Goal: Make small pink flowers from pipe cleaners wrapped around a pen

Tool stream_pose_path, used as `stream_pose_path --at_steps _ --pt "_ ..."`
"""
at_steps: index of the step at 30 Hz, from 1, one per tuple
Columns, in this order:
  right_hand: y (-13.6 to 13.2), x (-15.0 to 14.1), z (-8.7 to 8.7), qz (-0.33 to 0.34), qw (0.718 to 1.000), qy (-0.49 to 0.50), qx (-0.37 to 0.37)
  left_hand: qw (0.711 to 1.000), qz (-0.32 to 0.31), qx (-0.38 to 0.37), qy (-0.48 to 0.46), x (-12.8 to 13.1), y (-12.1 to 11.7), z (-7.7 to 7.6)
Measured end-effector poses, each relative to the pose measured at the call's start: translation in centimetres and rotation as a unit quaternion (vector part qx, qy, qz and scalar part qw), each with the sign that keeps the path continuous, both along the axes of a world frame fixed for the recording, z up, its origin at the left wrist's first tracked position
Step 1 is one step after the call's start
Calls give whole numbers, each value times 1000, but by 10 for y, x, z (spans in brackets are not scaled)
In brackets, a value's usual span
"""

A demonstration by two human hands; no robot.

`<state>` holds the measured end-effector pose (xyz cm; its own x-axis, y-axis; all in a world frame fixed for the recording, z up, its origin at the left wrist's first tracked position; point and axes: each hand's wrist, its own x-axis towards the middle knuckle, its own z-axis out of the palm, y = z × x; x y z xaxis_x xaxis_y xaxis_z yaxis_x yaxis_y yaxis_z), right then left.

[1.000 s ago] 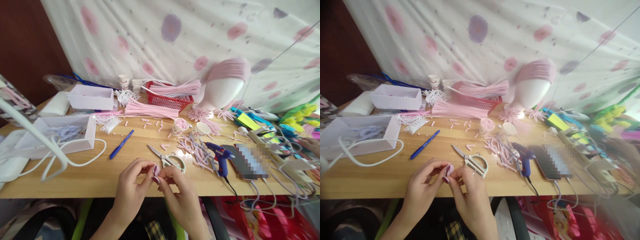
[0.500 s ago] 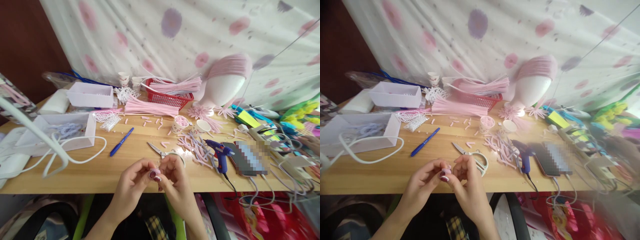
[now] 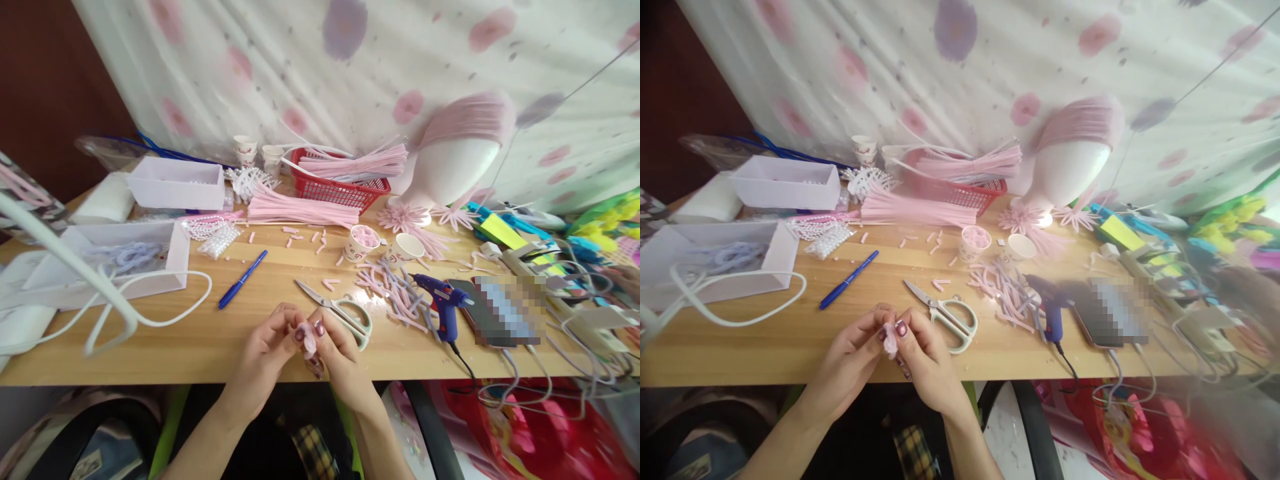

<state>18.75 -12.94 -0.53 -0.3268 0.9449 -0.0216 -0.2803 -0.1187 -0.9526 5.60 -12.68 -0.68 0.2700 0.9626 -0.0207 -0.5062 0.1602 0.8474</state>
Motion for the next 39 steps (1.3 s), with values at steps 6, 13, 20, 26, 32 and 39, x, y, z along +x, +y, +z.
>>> stream_pose_path --at_steps 6,13,20,26,32,39 --pt "6 -2 -8 -15 989 128 -78 990 -4 67 120 -6 0 -4" --pt "3 -6 -10 -75 990 118 -5 978 -55 124 158 -12 1 5" --pt "9 -1 -7 -169 980 -59 88 988 -124 25 -94 -6 2 -1" --pt "10 4 -13 -263 927 -214 163 961 -60 -137 -232 2 7 -16" --pt "-5 -3 3 -144 943 -244 174 956 6 -176 -234 5 5 -13" --pt "-6 -15 10 -120 948 -218 197 972 16 -146 -182 4 2 0"
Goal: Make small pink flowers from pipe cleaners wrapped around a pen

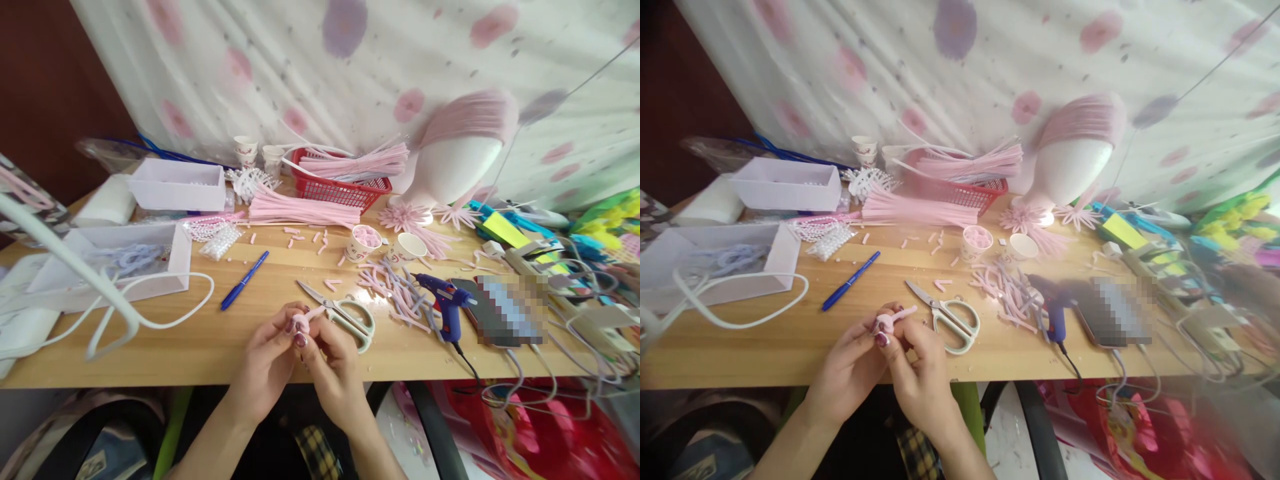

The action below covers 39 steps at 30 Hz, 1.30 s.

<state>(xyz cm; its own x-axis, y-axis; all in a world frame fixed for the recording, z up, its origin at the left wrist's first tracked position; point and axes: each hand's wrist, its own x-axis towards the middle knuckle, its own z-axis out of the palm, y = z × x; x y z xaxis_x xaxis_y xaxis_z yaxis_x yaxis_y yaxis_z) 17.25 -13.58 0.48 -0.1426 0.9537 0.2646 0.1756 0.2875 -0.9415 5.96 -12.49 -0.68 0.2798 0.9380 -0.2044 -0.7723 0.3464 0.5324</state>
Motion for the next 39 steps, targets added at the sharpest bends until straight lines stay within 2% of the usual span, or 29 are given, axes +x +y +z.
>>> stream_pose_path --at_steps 6,8,10,15,18,22,29,33,35,39 --pt "-4 10 8 109 986 65 -113 998 -45 41 30 -20 5 6" --pt "-3 15 10 122 985 44 -113 994 -51 72 59 -27 6 6" --pt "-1 20 13 131 989 -10 -70 988 -73 108 82 -33 6 5" --pt "8 28 21 97 983 -129 88 970 -136 176 100 -40 8 4" --pt "10 27 22 70 977 -150 134 968 -133 182 112 -40 8 5" --pt "9 23 19 89 968 -157 172 968 -122 171 136 -35 10 8" --pt "4 22 15 38 966 -188 171 952 -103 167 236 -37 10 11" --pt "-4 21 16 8 963 -225 149 908 -78 224 347 -42 7 15" --pt "-8 19 16 -12 964 -228 135 900 -76 239 357 -43 7 18" --pt "-9 20 14 -11 966 -220 132 908 -113 233 329 -42 9 20"
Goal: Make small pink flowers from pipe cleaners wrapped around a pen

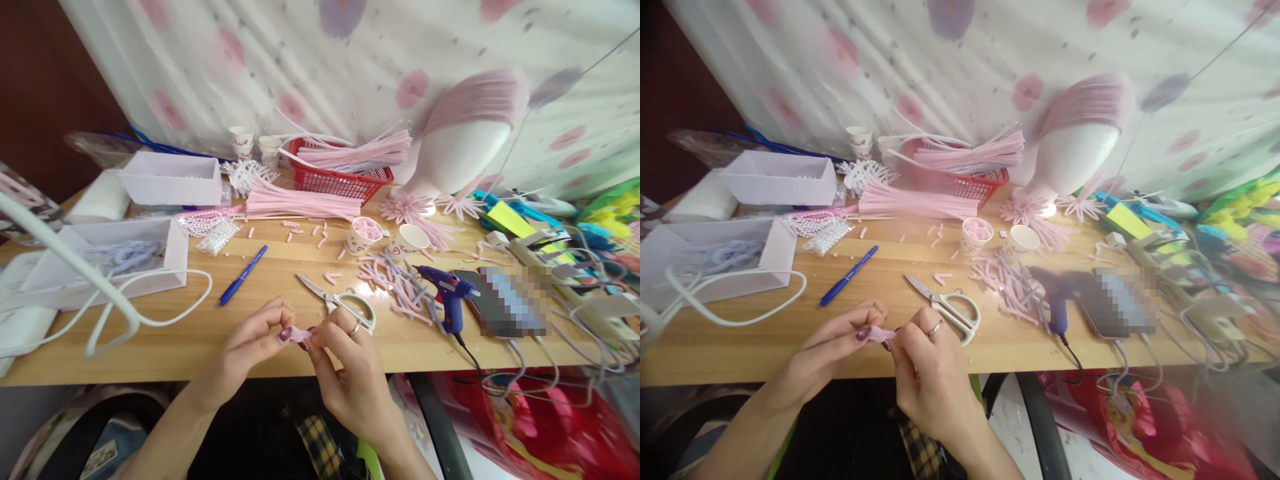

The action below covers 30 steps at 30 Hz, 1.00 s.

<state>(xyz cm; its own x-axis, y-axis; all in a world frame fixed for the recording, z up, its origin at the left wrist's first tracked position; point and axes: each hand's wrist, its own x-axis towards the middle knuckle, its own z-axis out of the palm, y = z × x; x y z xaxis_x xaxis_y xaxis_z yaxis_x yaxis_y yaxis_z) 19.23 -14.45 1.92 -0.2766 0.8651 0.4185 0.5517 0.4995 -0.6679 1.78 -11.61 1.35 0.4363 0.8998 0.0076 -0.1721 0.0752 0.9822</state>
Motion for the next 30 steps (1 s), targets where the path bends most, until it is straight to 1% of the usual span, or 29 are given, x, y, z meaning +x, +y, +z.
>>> stream_pose_path --at_steps 3,6,9,11,13,17,21,23,26,30 --pt "4 3 0 21 1000 -12 -6 999 -4 14 43 1 3 2" --pt "7 7 0 30 999 -22 -15 997 19 32 72 1 7 3" --pt "10 10 1 19 1000 3 -10 997 43 11 69 3 9 -1" --pt "12 11 2 16 999 28 -3 998 46 -12 50 5 9 -4" --pt "14 11 2 17 999 42 6 998 58 -19 35 8 8 -5" --pt "15 10 1 16 999 29 29 990 137 5 40 15 3 -5" --pt "12 15 0 -40 998 51 3 980 195 -1 26 15 5 -5" --pt "11 20 1 -64 996 63 8 976 216 -9 11 14 8 -5" --pt "10 22 2 -68 997 14 20 972 236 -15 10 15 11 -4" --pt "16 13 3 -34 993 -111 22 970 240 -13 38 22 6 0"
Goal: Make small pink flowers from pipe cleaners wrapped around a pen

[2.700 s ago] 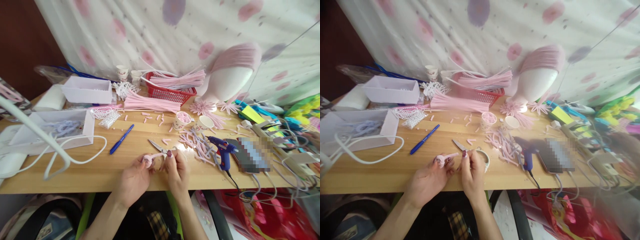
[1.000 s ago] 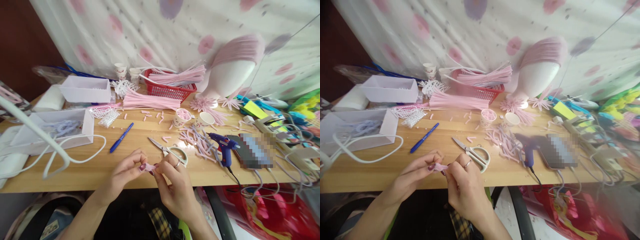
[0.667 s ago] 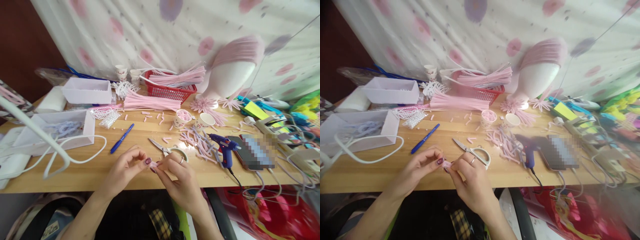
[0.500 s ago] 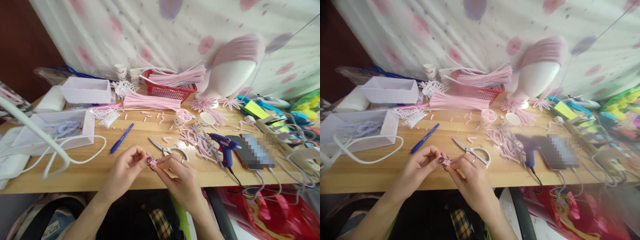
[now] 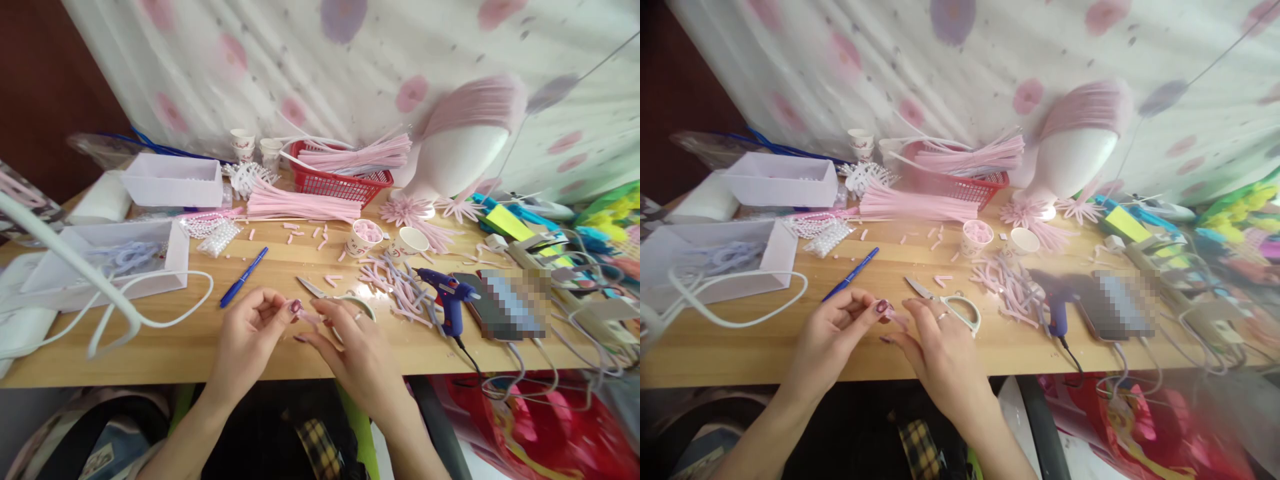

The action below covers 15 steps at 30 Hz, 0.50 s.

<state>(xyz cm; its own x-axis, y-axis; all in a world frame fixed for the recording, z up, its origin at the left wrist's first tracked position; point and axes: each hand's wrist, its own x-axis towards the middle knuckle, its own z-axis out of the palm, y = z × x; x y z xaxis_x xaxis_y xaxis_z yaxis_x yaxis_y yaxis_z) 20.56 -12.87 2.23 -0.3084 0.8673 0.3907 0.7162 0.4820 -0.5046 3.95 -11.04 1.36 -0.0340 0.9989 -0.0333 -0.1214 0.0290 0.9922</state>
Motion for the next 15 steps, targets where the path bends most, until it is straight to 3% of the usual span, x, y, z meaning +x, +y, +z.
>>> stream_pose_path --at_steps 3,6,7,9,11,12,13,15 --pt "5 -6 1 31 999 -25 -13 1000 -20 10 15 0 -4 0" --pt "7 -6 0 74 978 124 -147 997 -67 27 21 -7 -4 -1" --pt "7 -5 -1 94 945 209 -232 995 -92 41 15 -11 -2 -2" --pt "6 -5 -8 130 824 376 -404 987 -140 84 0 -16 1 -3" --pt "4 -5 -17 150 696 484 -508 978 -166 125 -11 -19 4 -4" --pt "3 -6 -21 155 655 513 -532 976 -169 135 -17 -19 6 -5" --pt "3 -6 -25 155 632 530 -544 976 -171 135 -26 -18 7 -7" --pt "1 -8 -28 155 627 536 -543 977 -175 105 -56 -17 8 -11"
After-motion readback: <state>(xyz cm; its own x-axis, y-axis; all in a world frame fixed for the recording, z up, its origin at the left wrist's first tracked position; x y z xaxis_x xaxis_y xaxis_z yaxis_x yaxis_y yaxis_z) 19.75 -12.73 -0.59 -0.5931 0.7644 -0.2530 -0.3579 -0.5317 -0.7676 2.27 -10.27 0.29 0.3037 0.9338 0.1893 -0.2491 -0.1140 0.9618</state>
